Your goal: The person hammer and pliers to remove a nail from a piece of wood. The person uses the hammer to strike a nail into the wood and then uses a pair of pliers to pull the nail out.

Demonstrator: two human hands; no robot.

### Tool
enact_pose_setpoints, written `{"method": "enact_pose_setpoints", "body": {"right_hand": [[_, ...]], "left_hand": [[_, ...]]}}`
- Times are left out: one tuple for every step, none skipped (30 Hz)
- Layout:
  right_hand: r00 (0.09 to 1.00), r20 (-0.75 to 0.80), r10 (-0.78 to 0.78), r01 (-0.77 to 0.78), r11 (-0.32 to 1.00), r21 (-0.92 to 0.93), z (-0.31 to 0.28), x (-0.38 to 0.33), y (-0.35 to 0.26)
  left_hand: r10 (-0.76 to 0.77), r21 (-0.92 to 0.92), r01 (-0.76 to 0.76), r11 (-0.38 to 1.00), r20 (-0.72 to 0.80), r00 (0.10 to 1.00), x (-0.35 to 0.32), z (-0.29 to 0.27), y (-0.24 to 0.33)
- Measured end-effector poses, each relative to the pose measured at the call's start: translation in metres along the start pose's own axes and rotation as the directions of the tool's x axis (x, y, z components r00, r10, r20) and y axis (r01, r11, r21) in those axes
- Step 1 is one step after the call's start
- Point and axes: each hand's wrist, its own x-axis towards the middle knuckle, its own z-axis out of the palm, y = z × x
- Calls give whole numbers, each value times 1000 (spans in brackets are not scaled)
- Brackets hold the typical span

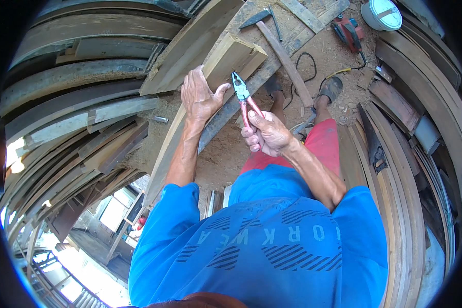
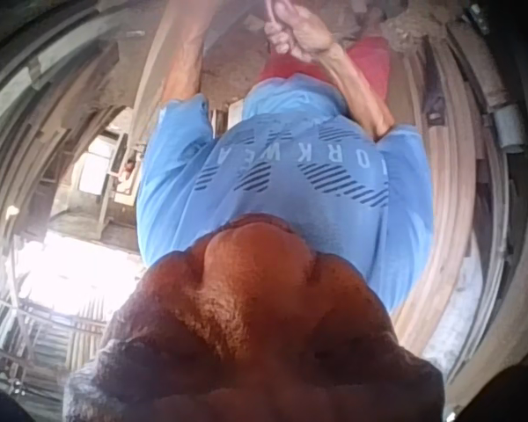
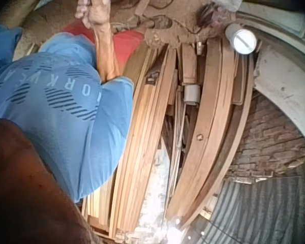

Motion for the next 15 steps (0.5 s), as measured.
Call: {"method": "enact_pose_setpoints", "body": {"right_hand": [[1000,2,6,-6,1000,6,-1,-1,2],[1000,2,7,-7,1000,8,-5,-1,-1],[997,-72,-20,4,976,-217,-11,0,-8],[989,-137,-63,-2,902,-433,-14,1,-13],[988,-138,-63,-2,901,-433,-14,1,-12],[997,-78,-11,-9,969,-249,-12,-1,-11],[1000,-8,30,-31,998,-56,-10,-2,-9],[999,-7,31,-32,998,-56,-8,-2,-5],[999,25,46,-47,996,74,-8,-1,0],[997,58,55,-66,977,203,-8,-1,3],[997,56,56,-66,977,204,-9,-2,2],[996,61,57,-65,987,150,-11,-2,0],[996,69,60,-66,993,96,-13,-3,-2],[996,69,60,-67,993,96,-16,-2,-7],[998,-58,-39,18,947,-321,-19,-1,-13]], "left_hand": [[6,-8,-6,1000,-3,1000,-1,0,0],[13,-17,-13,1000,-6,1000,-1,0,0],[13,-16,-13,1000,-4,1000,-2,-1,0],[4,-13,-4,1000,13,1000,-1,-3,-1],[-4,-11,4,1000,30,1000,0,-4,-1],[-4,-11,5,1000,30,1000,0,-2,0],[3,-6,-3,1000,10,1000,-1,-1,1],[10,-1,-10,1000,-11,1000,-2,0,1],[10,-1,-10,1000,-11,1000,-2,1,1],[15,5,-15,1000,-23,1000,-3,1,2],[20,9,-20,1000,-35,999,-4,2,3],[20,8,-20,1000,-34,999,-4,2,3],[19,2,-19,1000,-32,999,-4,1,3],[18,-4,-18,1000,-31,999,-4,1,2],[18,-4,-18,1000,-31,999,-3,-1,3]]}}
